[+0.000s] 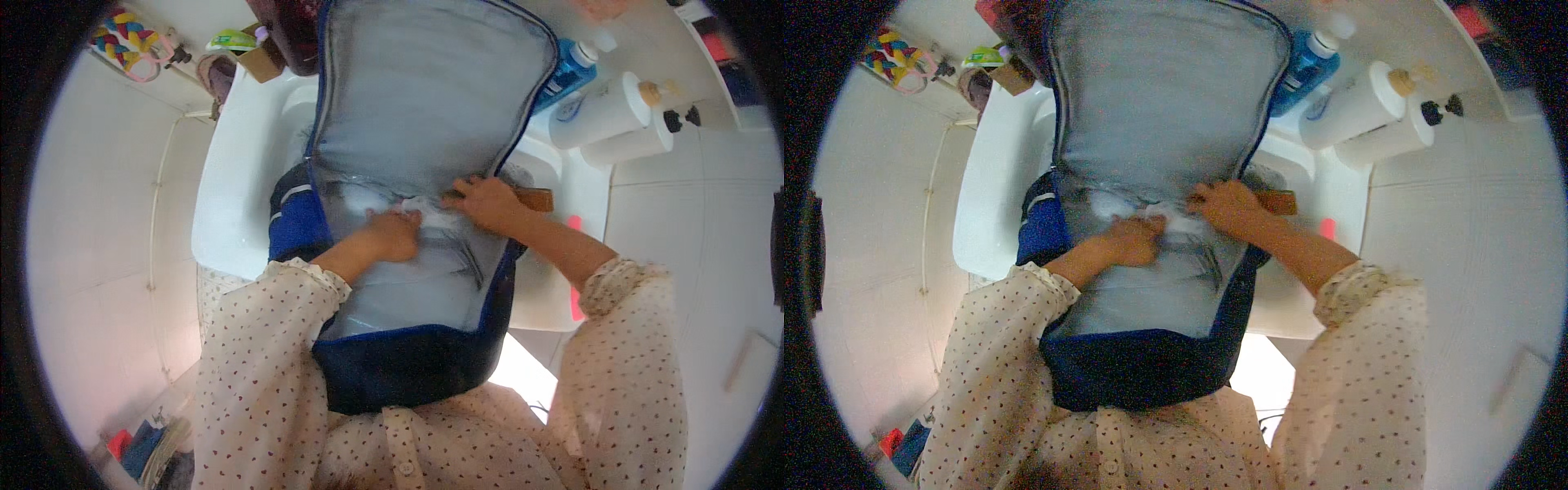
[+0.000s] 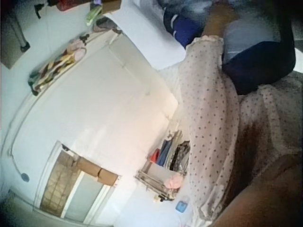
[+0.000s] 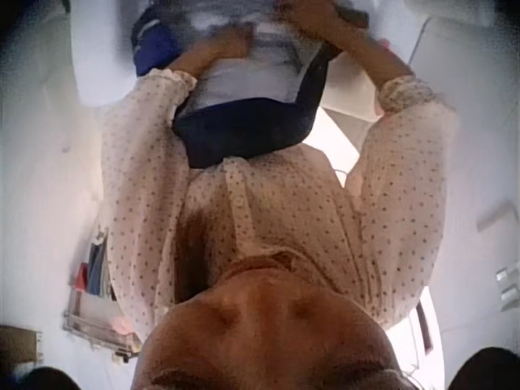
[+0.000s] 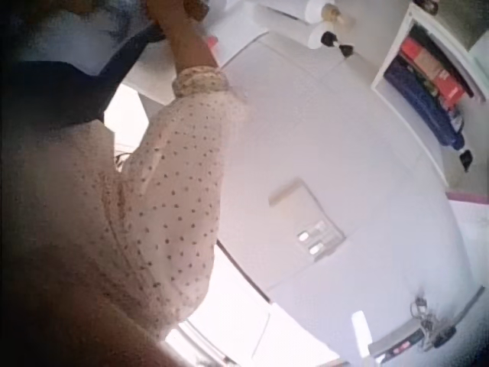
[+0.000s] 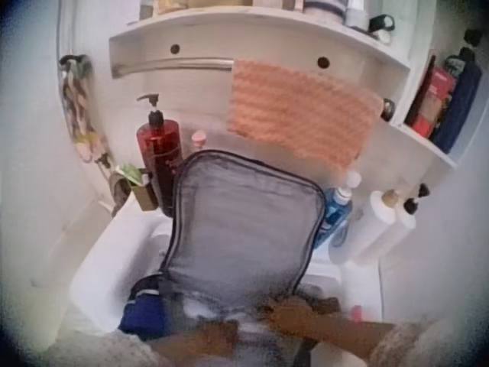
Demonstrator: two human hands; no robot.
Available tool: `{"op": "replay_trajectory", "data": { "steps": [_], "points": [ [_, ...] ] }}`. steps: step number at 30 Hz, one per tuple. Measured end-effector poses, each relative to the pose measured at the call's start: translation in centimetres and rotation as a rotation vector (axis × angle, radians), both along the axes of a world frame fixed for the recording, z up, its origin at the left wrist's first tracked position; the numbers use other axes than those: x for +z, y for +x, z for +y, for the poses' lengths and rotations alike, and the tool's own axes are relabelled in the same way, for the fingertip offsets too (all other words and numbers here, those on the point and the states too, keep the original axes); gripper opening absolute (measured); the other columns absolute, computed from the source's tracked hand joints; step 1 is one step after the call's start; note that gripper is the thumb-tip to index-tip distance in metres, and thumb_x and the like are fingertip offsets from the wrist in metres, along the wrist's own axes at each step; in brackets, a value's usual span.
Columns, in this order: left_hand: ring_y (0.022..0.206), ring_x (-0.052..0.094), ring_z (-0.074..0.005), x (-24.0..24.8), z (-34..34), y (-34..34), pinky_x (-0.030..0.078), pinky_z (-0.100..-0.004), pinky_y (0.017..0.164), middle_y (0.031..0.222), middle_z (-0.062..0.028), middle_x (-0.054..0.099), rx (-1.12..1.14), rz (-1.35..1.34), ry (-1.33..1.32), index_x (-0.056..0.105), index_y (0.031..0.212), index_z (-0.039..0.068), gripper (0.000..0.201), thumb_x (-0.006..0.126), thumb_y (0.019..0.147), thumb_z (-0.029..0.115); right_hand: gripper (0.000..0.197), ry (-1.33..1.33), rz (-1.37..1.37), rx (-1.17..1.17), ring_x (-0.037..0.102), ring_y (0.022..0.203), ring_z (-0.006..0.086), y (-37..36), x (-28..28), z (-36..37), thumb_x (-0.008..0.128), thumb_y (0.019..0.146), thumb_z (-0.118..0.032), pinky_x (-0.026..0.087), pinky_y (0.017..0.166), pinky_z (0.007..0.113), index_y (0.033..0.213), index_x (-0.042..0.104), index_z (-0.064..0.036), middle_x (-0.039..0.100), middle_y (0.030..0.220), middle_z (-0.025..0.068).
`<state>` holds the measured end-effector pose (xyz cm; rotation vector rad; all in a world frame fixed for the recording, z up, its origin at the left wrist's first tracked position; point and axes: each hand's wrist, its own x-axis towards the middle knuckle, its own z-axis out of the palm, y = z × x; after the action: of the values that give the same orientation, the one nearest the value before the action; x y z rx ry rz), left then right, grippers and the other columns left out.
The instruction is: The person scrubs a blue backpack with a brush in a sink filled with soapy water. They repeatedly scrub the exterior and interior surfaces, turning the bag over to clean different sides.
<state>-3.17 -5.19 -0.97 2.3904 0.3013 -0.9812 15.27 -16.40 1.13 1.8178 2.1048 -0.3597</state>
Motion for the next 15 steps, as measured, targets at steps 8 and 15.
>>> {"op": "replay_trajectory", "data": {
  "steps": [8, 15],
  "points": [
    [0.146, 0.016, -0.0332, 1.5, 0.1, 0.8, 0.018, -0.0686, 0.109, 0.156, -0.01, 0.026, -0.025, 0.083, 0.007, 0.024, 0.149, 0.006, 0.074, 0.053, 0.085, 0.029, 0.036, 0.084, -0.053, -0.083, 0.062, 0.095, 0.0282, -1.6, -0.4, -2.6, 0.052, 0.091, -0.02, 0.053, 0.074, 0.04, 0.127, 0.057, -0.0252, 0.054, 0.112, 0.0086],
    [0.145, 0.018, -0.0341, -0.6, 0.5, 0.2, 0.017, -0.0695, 0.109, 0.153, -0.012, 0.031, -0.017, -0.024, 0.014, 0.028, 0.148, 0.007, 0.067, 0.049, 0.088, 0.029, 0.034, 0.077, -0.208, -0.406, 0.062, 0.101, 0.0301, 2.2, 4.4, -0.8, 0.051, 0.093, -0.024, 0.053, 0.08, 0.041, 0.126, 0.057, -0.0263, 0.055, 0.119, 0.0093]
  ]
}}
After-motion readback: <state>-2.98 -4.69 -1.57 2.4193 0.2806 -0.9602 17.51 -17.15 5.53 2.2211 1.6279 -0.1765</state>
